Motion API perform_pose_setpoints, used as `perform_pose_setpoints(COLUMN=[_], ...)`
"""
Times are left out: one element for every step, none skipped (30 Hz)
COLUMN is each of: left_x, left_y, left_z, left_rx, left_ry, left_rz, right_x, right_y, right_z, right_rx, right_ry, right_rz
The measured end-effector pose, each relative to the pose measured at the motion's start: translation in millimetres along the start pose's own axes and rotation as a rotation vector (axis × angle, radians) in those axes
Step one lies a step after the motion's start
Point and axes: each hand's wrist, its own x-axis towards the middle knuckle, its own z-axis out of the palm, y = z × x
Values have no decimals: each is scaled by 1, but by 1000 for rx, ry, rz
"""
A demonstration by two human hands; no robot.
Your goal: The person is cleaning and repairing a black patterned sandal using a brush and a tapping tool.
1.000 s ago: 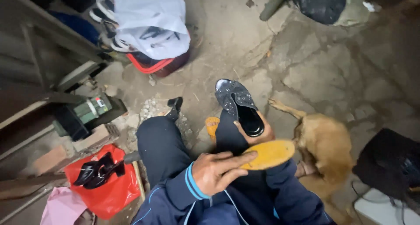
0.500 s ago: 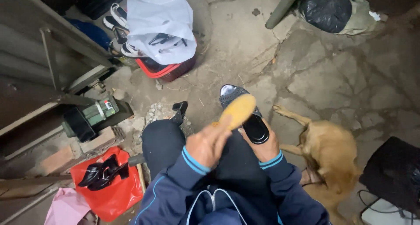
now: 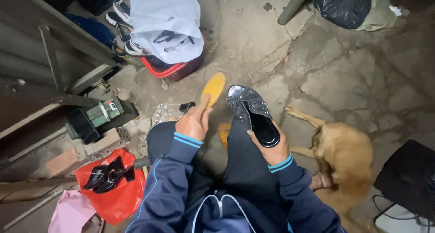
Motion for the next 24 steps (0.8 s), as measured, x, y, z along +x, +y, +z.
perform_pose_setpoints(left_x=[2, 5, 4, 3, 3, 4, 10, 16, 11, 6, -5, -7, -4, -1, 2, 5, 4, 8, 6, 4, -7, -17, -23, -30], left_y=[7, 14, 16, 18, 18, 4, -10, -22, -7, 7, 20, 7, -9, -24, -17, -10, -4, 4, 11, 18, 23, 28, 36, 36], left_z=[-7, -14, -6, 2, 7, 9, 13, 18, 17, 15, 11, 22, 30, 37, 22, 8, -7, -13, -23, -33, -35, -37, -36, -39], left_rx=[-21, -42, -40, -53, -63, -58, 7, 71, 64, -36, -130, -131, -159, -187, -186, -242, -296, -295, -357, -420, -410, -412, -424, -424], left_ry=[6, 12, 7, -52, -99, -95, -33, 29, 21, -37, -90, -93, -76, -59, -58, -3, 48, 45, 47, 50, 47, 6, -38, -43], left_rz=[12, 24, 21, 74, 124, 120, 77, 34, 44, 72, 82, 76, 32, -12, -2, -52, -110, -109, -50, 8, 8, 36, 74, 83], right_x=[-1, -2, 0, 0, 4, 1, -1, -1, 0, 2, 1, -1, 2, 4, 4, 5, 3, 6, 5, 4, 6, 7, 11, 12], right_y=[3, 7, 16, 25, 32, 25, 19, 14, 15, 17, 18, 23, 23, 23, 30, 38, 46, 39, 32, 26, 22, 17, 14, 5], right_z=[2, 4, 5, 6, 10, 10, 9, 7, 7, 7, 10, 7, 8, 9, 8, 7, 7, -4, -12, -19, -16, -13, -15, -17], right_rx=[34, 68, 69, 61, 56, 59, 67, 75, 73, 69, 64, 61, 38, 16, 21, -54, -131, -129, -396, -661, -651, -656, -670, -671], right_ry=[18, 37, 33, 40, 44, 37, 44, 50, 62, 45, 12, 7, 6, 5, 14, -26, -74, -73, -80, -84, -84, -79, -65, -57], right_rz=[-21, -42, -37, -20, -15, -20, 12, 44, 53, 61, 62, 65, 56, 48, 47, -170, -383, -380, -604, -829, -829, -895, -954, -946])
